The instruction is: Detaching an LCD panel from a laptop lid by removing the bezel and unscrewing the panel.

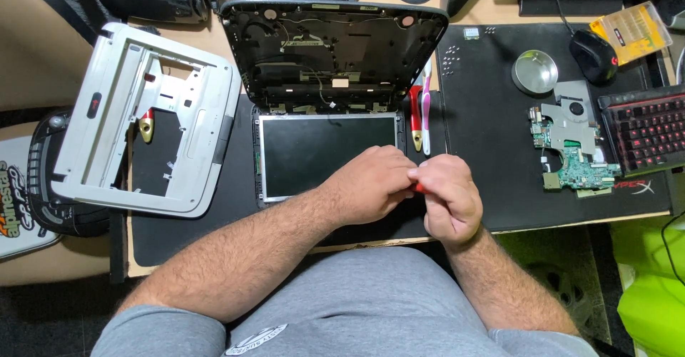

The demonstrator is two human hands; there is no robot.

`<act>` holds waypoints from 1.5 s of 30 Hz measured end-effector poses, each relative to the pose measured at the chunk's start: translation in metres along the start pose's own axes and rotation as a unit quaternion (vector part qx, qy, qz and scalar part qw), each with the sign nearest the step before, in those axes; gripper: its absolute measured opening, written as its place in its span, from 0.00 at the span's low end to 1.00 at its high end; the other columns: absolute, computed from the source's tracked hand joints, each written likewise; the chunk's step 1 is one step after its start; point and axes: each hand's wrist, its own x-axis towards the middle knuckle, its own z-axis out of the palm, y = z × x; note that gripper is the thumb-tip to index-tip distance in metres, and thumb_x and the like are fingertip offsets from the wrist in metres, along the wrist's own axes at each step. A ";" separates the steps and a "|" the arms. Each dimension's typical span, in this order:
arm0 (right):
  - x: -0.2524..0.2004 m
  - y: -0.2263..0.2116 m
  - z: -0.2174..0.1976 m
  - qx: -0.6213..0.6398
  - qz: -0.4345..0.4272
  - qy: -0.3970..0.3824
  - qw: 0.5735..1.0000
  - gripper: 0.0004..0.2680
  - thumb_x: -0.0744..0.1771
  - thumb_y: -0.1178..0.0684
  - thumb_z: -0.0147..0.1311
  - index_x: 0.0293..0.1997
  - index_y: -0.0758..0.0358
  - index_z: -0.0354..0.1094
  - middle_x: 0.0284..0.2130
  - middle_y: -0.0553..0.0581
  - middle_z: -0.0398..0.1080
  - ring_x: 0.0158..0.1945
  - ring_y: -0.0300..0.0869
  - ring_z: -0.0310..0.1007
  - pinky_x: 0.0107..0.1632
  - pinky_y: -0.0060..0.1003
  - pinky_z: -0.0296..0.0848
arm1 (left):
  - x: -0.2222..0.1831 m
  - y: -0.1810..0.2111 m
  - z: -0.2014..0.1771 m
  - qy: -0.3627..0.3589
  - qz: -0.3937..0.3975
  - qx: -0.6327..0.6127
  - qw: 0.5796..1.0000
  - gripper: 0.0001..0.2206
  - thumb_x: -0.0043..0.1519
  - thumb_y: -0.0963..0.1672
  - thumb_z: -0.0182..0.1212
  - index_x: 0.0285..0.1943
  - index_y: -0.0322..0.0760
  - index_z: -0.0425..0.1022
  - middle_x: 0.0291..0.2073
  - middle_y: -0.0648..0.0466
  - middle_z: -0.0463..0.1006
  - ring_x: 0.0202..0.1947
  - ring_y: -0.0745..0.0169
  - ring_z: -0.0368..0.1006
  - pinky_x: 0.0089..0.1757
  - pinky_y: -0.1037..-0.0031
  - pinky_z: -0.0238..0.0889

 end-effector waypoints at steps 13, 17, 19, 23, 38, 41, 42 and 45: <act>-0.009 0.005 -0.002 0.002 -0.009 0.003 1.000 0.06 0.66 0.60 0.56 0.44 0.73 0.73 0.36 0.69 0.75 0.42 0.56 0.72 0.46 0.52 0.74 | 0.003 0.008 -0.010 -0.007 -0.019 -0.011 1.000 0.08 0.64 0.49 0.61 0.38 0.44 0.75 0.38 0.55 0.79 0.47 0.54 0.75 0.45 0.63 0.68; -0.014 0.012 -0.007 -0.024 -0.014 -0.012 1.000 0.06 0.63 0.58 0.62 0.40 0.67 0.76 0.37 0.67 0.74 0.43 0.56 0.71 0.47 0.53 0.73 | 0.001 -0.003 -0.001 -0.012 -0.033 0.030 0.999 0.12 0.62 0.53 0.60 0.36 0.47 0.75 0.33 0.56 0.78 0.43 0.55 0.76 0.43 0.63 0.68; -0.016 0.015 -0.009 -0.037 -0.028 -0.013 0.999 0.08 0.60 0.60 0.69 0.39 0.64 0.77 0.35 0.65 0.71 0.41 0.56 0.69 0.45 0.54 0.73 | 0.002 -0.003 -0.004 -0.012 -0.047 0.020 0.999 0.17 0.62 0.58 0.57 0.35 0.48 0.74 0.31 0.57 0.77 0.41 0.55 0.75 0.41 0.62 0.68; -0.015 0.014 -0.008 0.002 -0.018 -0.014 1.000 0.06 0.64 0.61 0.59 0.43 0.72 0.73 0.35 0.70 0.73 0.38 0.56 0.70 0.40 0.53 0.71 | 0.003 0.003 -0.011 0.002 -0.024 0.001 1.000 0.09 0.62 0.51 0.62 0.37 0.46 0.75 0.35 0.55 0.78 0.44 0.53 0.76 0.42 0.61 0.68; -0.017 0.010 -0.006 0.066 0.056 -0.014 0.996 0.11 0.63 0.71 0.55 0.48 0.76 0.64 0.32 0.76 0.71 0.32 0.58 0.71 0.30 0.49 0.71 | -0.002 0.002 -0.035 -0.068 -0.045 0.157 0.984 0.19 0.44 0.51 0.79 0.38 0.43 0.78 0.39 0.56 0.75 0.46 0.57 0.70 0.42 0.63 0.66; -0.007 0.007 -0.004 0.036 0.042 -0.033 0.998 0.10 0.63 0.71 0.57 0.46 0.75 0.65 0.33 0.74 0.73 0.31 0.57 0.71 0.30 0.47 0.70 | 0.000 0.002 -0.041 -0.114 -0.068 0.162 0.978 0.18 0.46 0.50 0.79 0.41 0.42 0.81 0.41 0.56 0.75 0.47 0.59 0.69 0.43 0.66 0.65; -0.002 0.005 -0.002 0.002 0.032 -0.051 0.998 0.11 0.62 0.70 0.61 0.46 0.74 0.66 0.33 0.72 0.74 0.30 0.56 0.71 0.29 0.47 0.70 | 0.001 0.003 -0.043 -0.131 -0.081 0.158 0.975 0.17 0.48 0.48 0.78 0.43 0.42 0.83 0.41 0.55 0.75 0.47 0.59 0.68 0.44 0.67 0.64; -0.013 0.011 -0.006 -0.013 0.035 -0.056 0.998 0.11 0.62 0.72 0.60 0.46 0.76 0.66 0.32 0.73 0.73 0.29 0.54 0.70 0.27 0.46 0.70 | 0.001 0.003 -0.042 -0.129 -0.084 0.156 0.976 0.17 0.48 0.48 0.79 0.43 0.42 0.83 0.41 0.55 0.75 0.47 0.59 0.67 0.44 0.67 0.63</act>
